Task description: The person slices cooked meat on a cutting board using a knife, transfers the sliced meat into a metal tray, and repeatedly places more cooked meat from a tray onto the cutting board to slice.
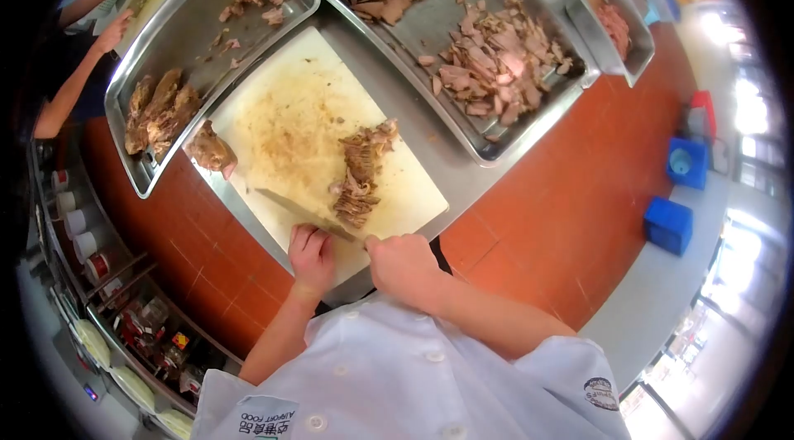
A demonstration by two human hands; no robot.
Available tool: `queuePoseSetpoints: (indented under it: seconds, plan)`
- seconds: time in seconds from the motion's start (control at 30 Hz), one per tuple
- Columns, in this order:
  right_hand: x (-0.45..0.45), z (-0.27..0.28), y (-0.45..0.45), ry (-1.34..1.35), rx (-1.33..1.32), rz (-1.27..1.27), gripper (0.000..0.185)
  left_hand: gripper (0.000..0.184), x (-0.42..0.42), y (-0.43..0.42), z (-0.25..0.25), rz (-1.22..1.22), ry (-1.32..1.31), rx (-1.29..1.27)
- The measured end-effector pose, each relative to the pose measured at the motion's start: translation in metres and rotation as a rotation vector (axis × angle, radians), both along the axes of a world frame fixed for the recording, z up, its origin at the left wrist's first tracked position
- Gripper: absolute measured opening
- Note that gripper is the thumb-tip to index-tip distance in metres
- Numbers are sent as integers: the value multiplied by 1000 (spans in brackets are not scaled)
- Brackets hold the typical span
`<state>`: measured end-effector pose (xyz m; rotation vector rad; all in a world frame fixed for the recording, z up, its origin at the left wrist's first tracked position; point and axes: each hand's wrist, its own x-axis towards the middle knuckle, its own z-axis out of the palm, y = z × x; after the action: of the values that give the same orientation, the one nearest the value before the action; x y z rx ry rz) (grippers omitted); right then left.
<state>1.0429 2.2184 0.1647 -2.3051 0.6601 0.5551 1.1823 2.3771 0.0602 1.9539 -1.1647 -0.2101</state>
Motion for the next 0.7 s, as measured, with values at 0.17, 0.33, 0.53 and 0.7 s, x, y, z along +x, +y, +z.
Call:
queuePoseSetpoints:
  seconds: [0.17,0.33,0.53,0.7]
  plan:
    - [-15,12,-4,62,87,55,14,24,1,0,-6,23,-43,-35]
    - [-4,17,-6,77,100,73,14,23,2,-1,-6,19,-41,-25]
    - [23,-16,3,55,48,101,16,22,1,-1,-4,35,-11,-10]
    - [42,-34,0,-45,-12,51,18,18,1,-3,0,49,6,-8]
